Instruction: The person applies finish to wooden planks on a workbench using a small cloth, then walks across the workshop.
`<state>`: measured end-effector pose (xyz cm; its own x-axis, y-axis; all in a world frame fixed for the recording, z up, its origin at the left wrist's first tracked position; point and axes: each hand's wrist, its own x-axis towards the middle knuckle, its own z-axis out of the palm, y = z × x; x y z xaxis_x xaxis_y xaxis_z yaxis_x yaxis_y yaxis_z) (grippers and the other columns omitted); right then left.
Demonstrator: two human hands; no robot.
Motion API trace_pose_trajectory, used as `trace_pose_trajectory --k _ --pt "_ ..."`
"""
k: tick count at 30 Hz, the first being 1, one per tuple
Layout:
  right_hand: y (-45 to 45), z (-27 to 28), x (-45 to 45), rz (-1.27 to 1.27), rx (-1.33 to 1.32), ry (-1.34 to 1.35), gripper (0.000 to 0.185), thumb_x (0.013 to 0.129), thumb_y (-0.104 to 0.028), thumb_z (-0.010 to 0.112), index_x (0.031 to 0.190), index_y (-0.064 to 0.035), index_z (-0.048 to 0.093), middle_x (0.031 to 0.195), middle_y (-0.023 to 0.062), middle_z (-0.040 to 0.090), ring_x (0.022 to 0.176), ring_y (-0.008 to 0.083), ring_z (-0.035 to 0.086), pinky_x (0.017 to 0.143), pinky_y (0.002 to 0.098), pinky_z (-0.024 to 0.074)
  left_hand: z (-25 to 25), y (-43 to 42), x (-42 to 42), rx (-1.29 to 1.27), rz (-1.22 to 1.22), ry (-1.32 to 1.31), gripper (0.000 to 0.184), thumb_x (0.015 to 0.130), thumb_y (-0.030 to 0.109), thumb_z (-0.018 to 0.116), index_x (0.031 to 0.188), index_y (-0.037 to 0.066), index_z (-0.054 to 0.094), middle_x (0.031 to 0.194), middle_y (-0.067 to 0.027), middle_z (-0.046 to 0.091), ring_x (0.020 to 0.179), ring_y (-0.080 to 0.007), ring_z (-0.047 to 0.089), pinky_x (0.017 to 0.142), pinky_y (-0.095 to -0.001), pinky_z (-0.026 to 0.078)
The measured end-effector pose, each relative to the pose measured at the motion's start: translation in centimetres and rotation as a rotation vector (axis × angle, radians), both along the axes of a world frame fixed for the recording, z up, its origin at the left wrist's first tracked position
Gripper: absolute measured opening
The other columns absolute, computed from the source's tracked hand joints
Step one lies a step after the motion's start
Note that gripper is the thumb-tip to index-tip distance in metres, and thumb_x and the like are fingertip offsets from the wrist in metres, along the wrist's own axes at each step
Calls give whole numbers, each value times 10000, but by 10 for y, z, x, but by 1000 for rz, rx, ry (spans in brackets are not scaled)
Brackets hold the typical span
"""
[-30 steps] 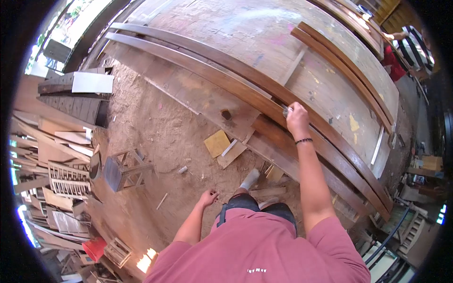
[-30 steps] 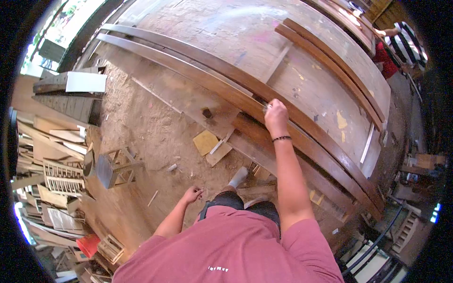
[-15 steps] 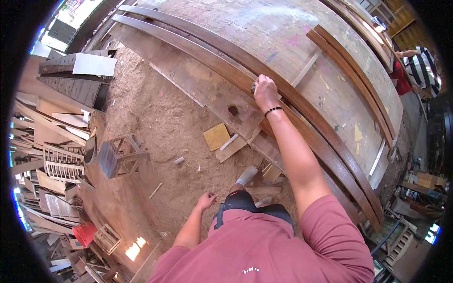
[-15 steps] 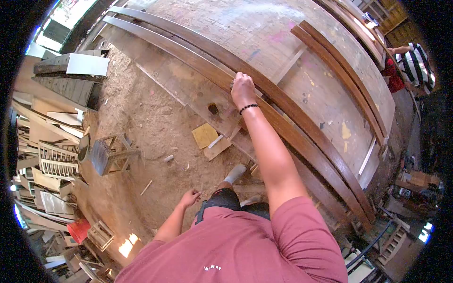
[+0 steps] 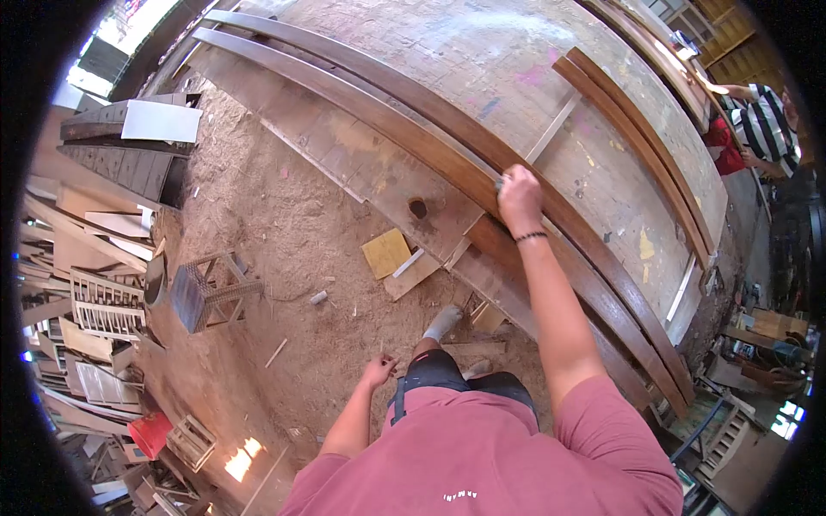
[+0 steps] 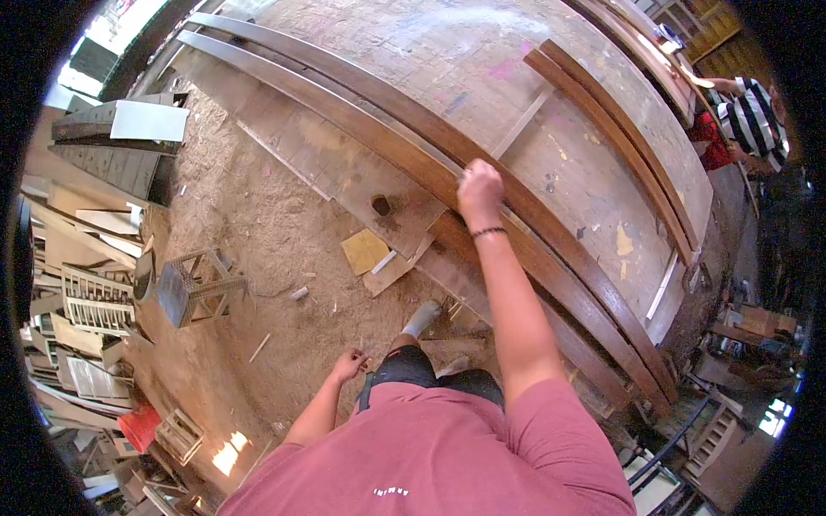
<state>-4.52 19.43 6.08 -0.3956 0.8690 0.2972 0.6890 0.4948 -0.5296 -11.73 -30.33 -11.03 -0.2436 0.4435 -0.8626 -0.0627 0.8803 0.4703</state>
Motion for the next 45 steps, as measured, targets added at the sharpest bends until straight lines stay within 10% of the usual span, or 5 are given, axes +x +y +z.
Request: trace_pose_trajectory --k 6,20,32,45 --pt "24 5 -60 98 -128 -67 109 801 -102 528 805 4 555 811 220 605 821 362 592 761 425 483 -5 -4 -11 -31 -101 -11 346 847 323 604 918 -14 578 736 -95 647 617 -158 616 543 -288 480" --pt "-33 11 226 -288 -144 -139 49 788 -49 532 754 -14 536 774 189 580 797 365 559 715 445 446 -8 102 -37 97 -305 10 367 848 312 596 1001 -19 556 763 -109 648 653 -169 618 591 -293 485" --pt "-104 6 261 -359 -19 -1 79 845 -95 496 879 -26 517 880 153 549 887 333 524 768 424 443 -27 163 -36 161 -491 -77 338 865 284 597 960 -34 532 756 -114 617 639 -170 601 573 -313 497" --pt "-242 54 373 -767 -355 526 145 857 -132 557 945 -18 569 739 91 604 708 196 593 647 326 462 38 263 80 222 -1299 -359 436 883 381 550 1105 6 537 943 -134 641 830 -195 606 729 -310 482"
